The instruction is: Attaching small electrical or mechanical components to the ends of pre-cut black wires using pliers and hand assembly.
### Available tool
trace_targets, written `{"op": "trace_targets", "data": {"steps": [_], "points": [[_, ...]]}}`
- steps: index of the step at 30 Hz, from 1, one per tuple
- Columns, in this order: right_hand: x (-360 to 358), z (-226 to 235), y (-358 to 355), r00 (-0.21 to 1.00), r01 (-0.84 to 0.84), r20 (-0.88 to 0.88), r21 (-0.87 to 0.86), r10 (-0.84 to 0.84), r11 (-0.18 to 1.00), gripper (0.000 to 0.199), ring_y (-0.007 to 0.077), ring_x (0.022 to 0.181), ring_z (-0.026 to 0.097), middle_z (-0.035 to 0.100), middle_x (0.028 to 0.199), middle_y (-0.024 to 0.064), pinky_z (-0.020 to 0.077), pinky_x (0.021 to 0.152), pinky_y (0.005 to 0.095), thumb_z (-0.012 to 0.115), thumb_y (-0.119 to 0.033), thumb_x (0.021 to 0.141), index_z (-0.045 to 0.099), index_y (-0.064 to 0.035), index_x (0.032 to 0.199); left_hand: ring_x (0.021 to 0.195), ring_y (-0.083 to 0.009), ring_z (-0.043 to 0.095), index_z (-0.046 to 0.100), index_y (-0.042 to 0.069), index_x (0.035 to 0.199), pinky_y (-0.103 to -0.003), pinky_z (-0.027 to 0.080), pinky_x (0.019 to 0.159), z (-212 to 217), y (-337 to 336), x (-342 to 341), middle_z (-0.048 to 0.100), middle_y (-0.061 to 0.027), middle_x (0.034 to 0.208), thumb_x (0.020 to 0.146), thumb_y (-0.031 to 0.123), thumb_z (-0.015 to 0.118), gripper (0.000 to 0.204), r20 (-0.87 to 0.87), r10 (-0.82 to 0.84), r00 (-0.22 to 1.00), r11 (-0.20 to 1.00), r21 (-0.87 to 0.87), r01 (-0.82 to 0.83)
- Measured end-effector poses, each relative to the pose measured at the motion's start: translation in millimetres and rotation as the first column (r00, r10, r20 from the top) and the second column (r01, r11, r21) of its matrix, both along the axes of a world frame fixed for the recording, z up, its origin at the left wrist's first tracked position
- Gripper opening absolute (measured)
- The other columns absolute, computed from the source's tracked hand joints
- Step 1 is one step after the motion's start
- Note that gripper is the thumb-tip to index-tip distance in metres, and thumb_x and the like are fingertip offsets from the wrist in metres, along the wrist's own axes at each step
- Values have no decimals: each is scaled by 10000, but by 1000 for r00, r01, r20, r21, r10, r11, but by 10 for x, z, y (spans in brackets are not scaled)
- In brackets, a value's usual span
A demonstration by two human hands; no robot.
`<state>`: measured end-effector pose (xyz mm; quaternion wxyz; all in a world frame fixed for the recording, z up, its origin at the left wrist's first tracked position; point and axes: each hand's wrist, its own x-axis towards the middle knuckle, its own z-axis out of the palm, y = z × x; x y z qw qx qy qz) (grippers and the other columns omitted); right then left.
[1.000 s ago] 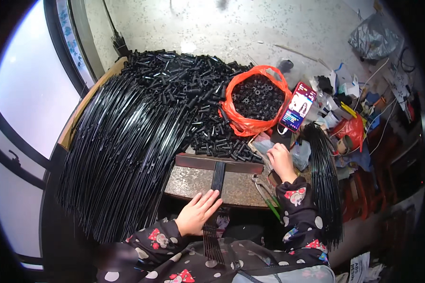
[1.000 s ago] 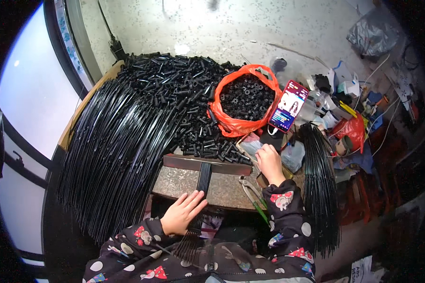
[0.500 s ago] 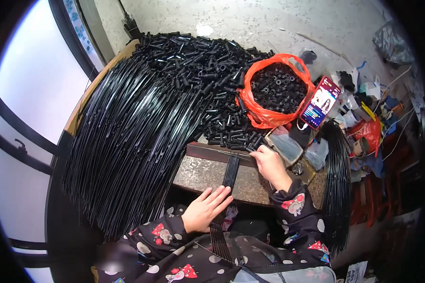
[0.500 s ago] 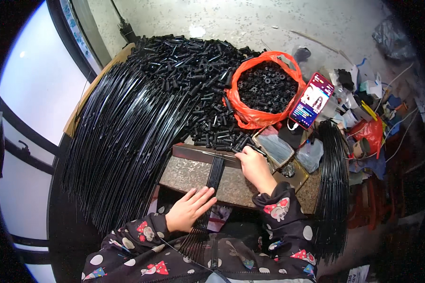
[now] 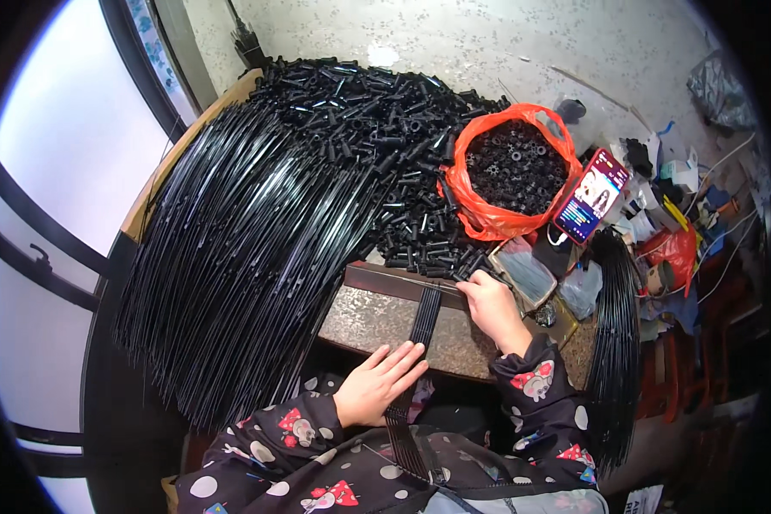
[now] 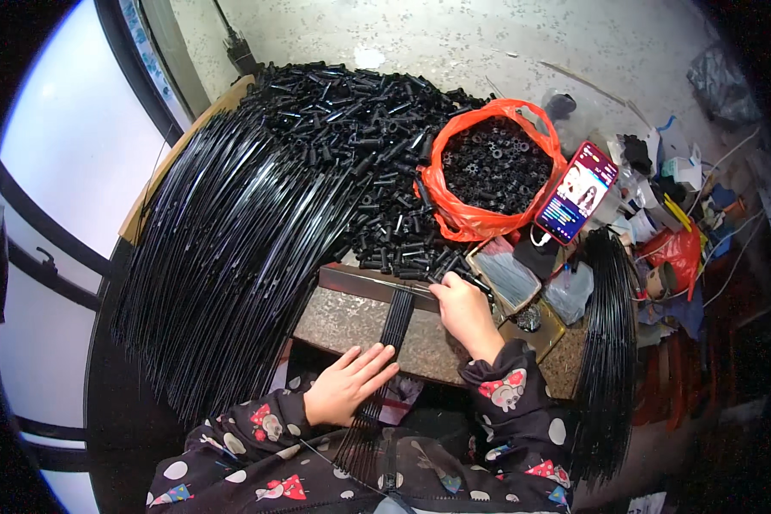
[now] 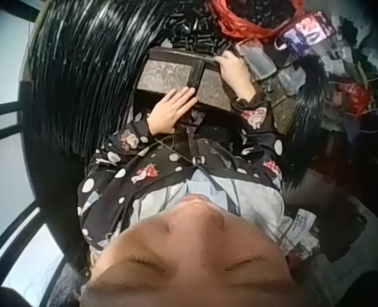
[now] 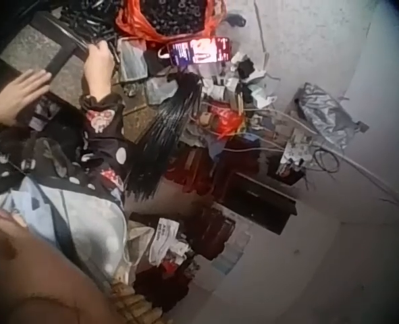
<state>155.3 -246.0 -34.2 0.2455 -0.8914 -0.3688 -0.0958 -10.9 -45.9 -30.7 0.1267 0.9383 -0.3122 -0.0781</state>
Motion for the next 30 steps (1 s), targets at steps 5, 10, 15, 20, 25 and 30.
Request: {"op": "trace_targets", "data": {"steps": [5, 10, 15, 20, 25, 30], "points": [[11, -13, -5, 1000, -1, -13, 37, 1, 999, 150, 305, 692, 584, 570, 783, 106, 482, 612, 369, 568, -16, 739, 644, -57, 862, 1322, -292, 211, 270, 33, 1347, -432, 220, 1042, -58, -1, -6, 206, -183, 1422, 503, 392, 755, 1037, 28, 17, 999, 1000, -26, -16], [-20, 48, 29, 1000, -14, -9, 19, 14, 1000, 157, 308, 691, 582, 563, 781, 115, 482, 611, 369, 568, -12, 736, 639, -43, 873, 1322, -294, 211, 264, 31, 1349, -433, 217, 1045, -39, -5, -9, 203, -182, 1422, 492, 366, 762, 1046, 19, 14, 1000, 1000, -22, -13], [-44, 29, 38, 999, -33, 8, -1, 33, 999, 167, 307, 687, 580, 561, 778, 119, 481, 609, 371, 563, -5, 734, 635, -37, 881, 1322, -293, 211, 254, 30, 1353, -431, 216, 1047, -8, 0, -16, 202, -180, 1423, 486, 362, 763, 1059, 29, 11, 1000, 1000, 3, -11], [-70, 21, 102, 999, -25, 27, 24, 24, 999, 167, 287, 702, 585, 535, 754, 99, 482, 602, 371, 535, -13, 725, 620, -52, 864, 1325, -289, 208, 251, 28, 1354, -431, 217, 1046, 15, 4, -14, 203, -180, 1424, 489, 363, 761, 1059, -9, -8, 1000, 1000, -6, 8], [40, 10, 163, 999, -40, 22, -29, 40, 999, 125, 305, 687, 581, 556, 763, 111, 478, 613, 375, 537, -11, 737, 610, -39, 834, 1331, -291, 201, 243, 42, 1366, -435, 202, 1050, -52, 1, -20, 196, -177, 1431, 478, 284, 735, 1044, -14, 6, 1000, 994, -105, -7], [193, 132, 10, 958, -99, 258, -118, 127, 988, 184, 243, 747, 532, 560, 769, 49, 444, 652, 341, 673, -119, 630, 608, -63, 793, 1326, -284, 215, 255, 40, 1359, -425, 217, 1046, -29, 38, -31, 203, -171, 1430, 483, 253, 727, 1017, -14, 25, 1000, 997, -77, -25]]}}
